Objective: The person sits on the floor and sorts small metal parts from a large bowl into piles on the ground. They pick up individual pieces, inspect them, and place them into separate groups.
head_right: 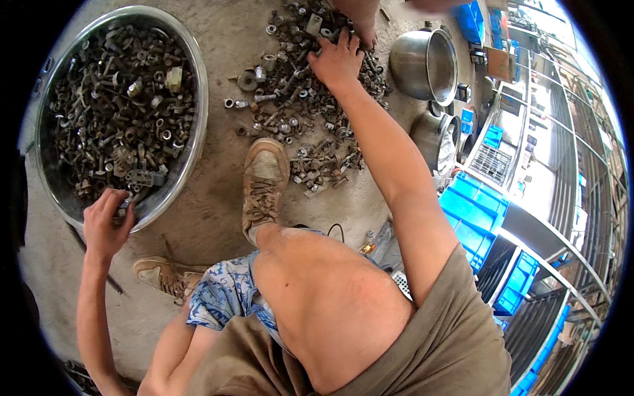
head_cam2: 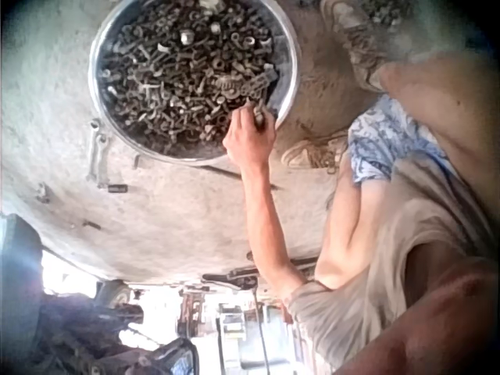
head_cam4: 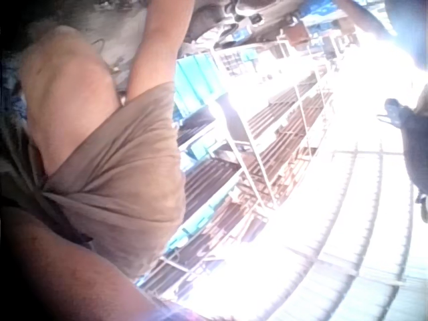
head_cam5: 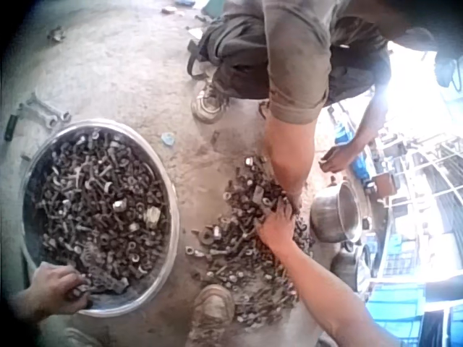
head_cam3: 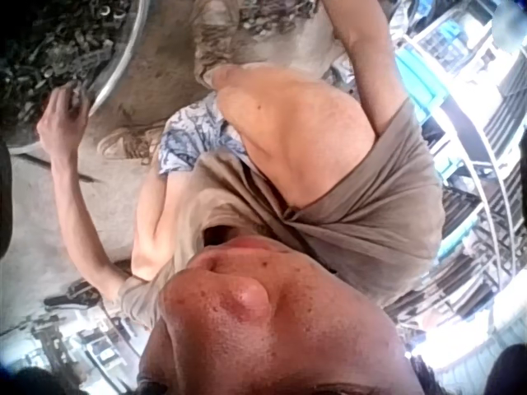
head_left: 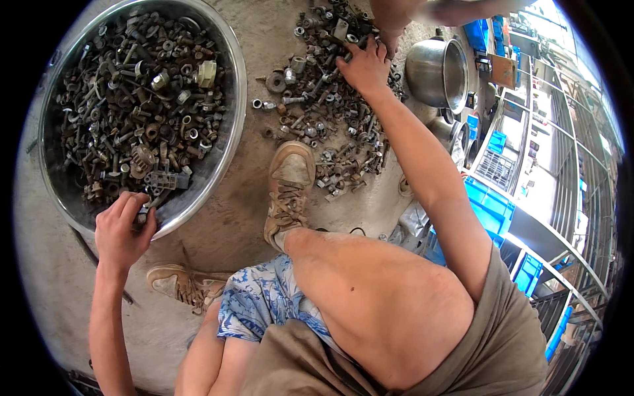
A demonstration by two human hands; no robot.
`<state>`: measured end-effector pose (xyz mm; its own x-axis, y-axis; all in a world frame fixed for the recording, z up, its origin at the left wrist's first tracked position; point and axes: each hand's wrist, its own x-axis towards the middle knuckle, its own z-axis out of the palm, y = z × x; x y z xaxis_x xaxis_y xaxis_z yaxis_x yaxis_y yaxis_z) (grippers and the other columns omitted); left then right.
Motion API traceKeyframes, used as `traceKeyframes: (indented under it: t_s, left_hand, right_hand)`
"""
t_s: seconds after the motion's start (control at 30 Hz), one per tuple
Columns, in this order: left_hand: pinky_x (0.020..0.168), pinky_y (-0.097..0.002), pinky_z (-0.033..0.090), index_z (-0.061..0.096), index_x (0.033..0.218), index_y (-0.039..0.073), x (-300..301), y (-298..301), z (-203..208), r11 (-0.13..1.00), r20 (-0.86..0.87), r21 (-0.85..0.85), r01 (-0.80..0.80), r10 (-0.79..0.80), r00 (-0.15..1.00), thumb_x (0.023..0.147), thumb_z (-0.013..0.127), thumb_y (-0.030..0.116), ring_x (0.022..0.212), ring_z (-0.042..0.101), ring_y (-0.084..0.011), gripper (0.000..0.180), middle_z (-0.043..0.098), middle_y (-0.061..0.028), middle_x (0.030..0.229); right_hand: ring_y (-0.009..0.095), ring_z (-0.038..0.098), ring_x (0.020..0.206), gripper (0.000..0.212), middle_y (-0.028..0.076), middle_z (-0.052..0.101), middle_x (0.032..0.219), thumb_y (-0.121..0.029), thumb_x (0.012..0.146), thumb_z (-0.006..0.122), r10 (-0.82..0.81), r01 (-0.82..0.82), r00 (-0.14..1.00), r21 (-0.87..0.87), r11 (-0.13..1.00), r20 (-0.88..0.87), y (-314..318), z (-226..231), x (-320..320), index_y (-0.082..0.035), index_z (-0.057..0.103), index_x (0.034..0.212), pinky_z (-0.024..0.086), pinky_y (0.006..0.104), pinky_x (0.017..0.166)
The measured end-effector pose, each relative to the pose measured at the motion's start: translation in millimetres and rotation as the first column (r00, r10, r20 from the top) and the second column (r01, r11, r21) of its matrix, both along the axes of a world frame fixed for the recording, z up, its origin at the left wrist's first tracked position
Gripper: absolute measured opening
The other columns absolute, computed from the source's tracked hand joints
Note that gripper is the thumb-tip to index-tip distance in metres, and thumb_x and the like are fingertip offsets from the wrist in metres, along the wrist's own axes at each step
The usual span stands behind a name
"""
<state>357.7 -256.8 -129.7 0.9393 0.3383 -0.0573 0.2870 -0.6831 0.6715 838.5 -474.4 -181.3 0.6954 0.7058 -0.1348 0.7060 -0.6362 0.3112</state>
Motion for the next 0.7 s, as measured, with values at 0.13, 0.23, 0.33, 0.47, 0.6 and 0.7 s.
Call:
traceKeyframes:
  t_s: [0.13, 0.23, 0.33, 0.47, 0.6, 0.7]
  left_hand:
    - [0.059, -0.0361, 0.050, 0.062, 0.091, 0.005, 3, 0, 0, 1.000, 0.006, 0.012, 0.003, -0.003, 1.000, 0.075, 0.072, 0.006, 0.068, 0.062, -0.0276, 0.018, 0.061, -0.0083, 0.081]
    - [0.064, -0.0381, 0.051, 0.062, 0.094, 0.002, 0, 2, 3, 0.998, -0.084, -0.061, 0.008, -0.013, 0.996, 0.076, 0.069, 0.003, 0.073, 0.063, -0.0317, 0.020, 0.061, -0.0123, 0.084]
    - [0.063, -0.0382, 0.051, 0.062, 0.094, 0.002, -2, 1, 1, 0.999, -0.047, -0.040, 0.015, -0.017, 0.999, 0.076, 0.070, 0.003, 0.073, 0.063, -0.0318, 0.020, 0.061, -0.0123, 0.084]
    - [0.058, -0.0355, 0.051, 0.063, 0.090, 0.004, 3, -2, 3, 1.000, 0.006, 0.011, -0.016, 0.016, 1.000, 0.076, 0.071, 0.006, 0.067, 0.063, -0.0272, 0.017, 0.060, -0.0080, 0.080]
    - [0.061, -0.0374, 0.051, 0.062, 0.091, 0.003, 3, -1, 5, 1.000, -0.051, -0.026, -0.012, 0.011, 0.999, 0.076, 0.070, 0.004, 0.071, 0.063, -0.0306, 0.017, 0.062, -0.0113, 0.082]
    - [0.061, -0.0370, 0.052, 0.063, 0.091, 0.003, 1, 0, 4, 0.999, -0.056, -0.034, -0.004, 0.002, 0.998, 0.077, 0.070, 0.004, 0.071, 0.064, -0.0304, 0.016, 0.062, -0.0113, 0.083]
  right_hand:
    - [0.042, 0.029, 0.138, 0.050, 0.020, 0.037, 0.148, -0.047, 0.084, 0.063, -0.153, 0.153, 0.985, -0.015, 0.988, -0.084, -1, 1, -4, -0.023, 0.061, 0.128, 0.033, 0.0583, 0.105]
    - [0.041, 0.031, 0.136, 0.050, 0.018, 0.041, 0.145, -0.048, 0.084, 0.063, -0.152, 0.155, 0.985, 0.031, 0.987, -0.081, -3, -2, 1, -0.020, 0.061, 0.126, 0.034, 0.0577, 0.104]
    - [0.041, 0.030, 0.137, 0.049, 0.018, 0.040, 0.145, -0.048, 0.085, 0.063, -0.098, 0.096, 0.995, -0.076, 0.992, -0.022, 14, 9, -1, -0.019, 0.062, 0.125, 0.032, 0.0609, 0.104]
    - [0.040, 0.027, 0.139, 0.047, 0.017, 0.039, 0.146, -0.048, 0.088, 0.060, 0.061, -0.045, 0.994, -0.168, 0.985, 0.094, 15, 5, 6, -0.019, 0.063, 0.124, 0.028, 0.0664, 0.105]
    - [0.039, 0.026, 0.140, 0.047, 0.017, 0.038, 0.146, -0.048, 0.090, 0.058, 0.050, -0.028, 0.992, -0.182, 0.983, 0.119, 12, 2, 2, -0.017, 0.064, 0.125, 0.024, 0.0681, 0.107]
    - [0.039, 0.028, 0.139, 0.050, 0.017, 0.042, 0.143, -0.051, 0.090, 0.057, 0.035, -0.004, 0.992, -0.245, 0.969, 0.123, 18, 11, -1, -0.014, 0.065, 0.124, 0.021, 0.0690, 0.108]
